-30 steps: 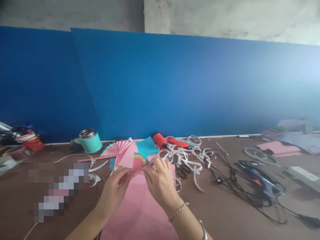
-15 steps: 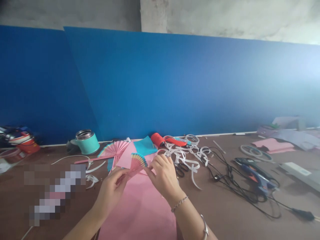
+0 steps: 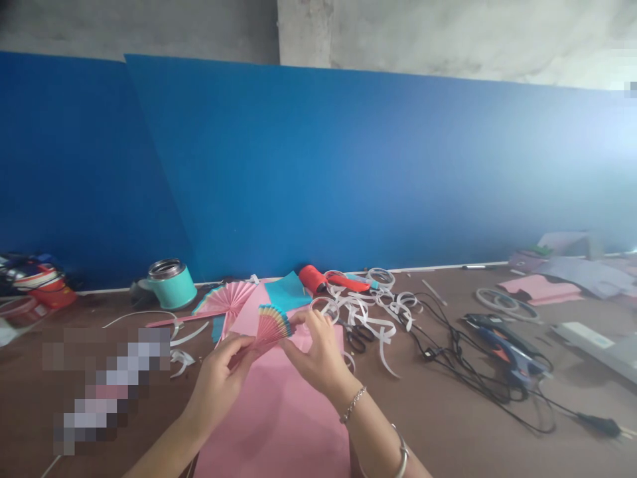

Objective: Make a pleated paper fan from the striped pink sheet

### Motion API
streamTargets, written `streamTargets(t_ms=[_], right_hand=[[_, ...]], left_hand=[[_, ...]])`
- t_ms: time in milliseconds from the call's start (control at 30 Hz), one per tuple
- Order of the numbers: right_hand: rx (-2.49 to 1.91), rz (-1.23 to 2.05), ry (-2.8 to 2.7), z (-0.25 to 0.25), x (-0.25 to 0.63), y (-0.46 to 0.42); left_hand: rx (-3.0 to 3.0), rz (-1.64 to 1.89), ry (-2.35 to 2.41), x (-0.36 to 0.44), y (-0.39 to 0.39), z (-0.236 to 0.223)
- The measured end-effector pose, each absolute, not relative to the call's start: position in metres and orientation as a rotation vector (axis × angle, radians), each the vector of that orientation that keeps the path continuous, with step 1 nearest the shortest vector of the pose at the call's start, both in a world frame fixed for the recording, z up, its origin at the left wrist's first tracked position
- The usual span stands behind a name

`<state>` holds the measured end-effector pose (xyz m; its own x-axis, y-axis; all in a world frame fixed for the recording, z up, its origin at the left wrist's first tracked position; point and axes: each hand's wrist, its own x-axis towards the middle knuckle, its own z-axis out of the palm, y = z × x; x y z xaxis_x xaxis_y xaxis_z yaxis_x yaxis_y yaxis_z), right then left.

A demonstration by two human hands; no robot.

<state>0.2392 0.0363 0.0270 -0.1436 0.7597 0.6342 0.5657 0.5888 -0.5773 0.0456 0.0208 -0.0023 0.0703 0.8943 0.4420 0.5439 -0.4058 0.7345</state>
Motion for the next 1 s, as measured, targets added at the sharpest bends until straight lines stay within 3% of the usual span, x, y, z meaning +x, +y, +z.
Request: streamTargets(t_ms=[533,1000], right_hand=[[-0.983,0.704,-1.654,0.023,0.228,0.033],[-1.078,0.670,-1.643,0.017,0.226,0.032]], left_hand=[[1.732,1.014,1.362,0.062,0.006,0.025],[1.776,1.072,1.177,0.063,0.006,0.010]])
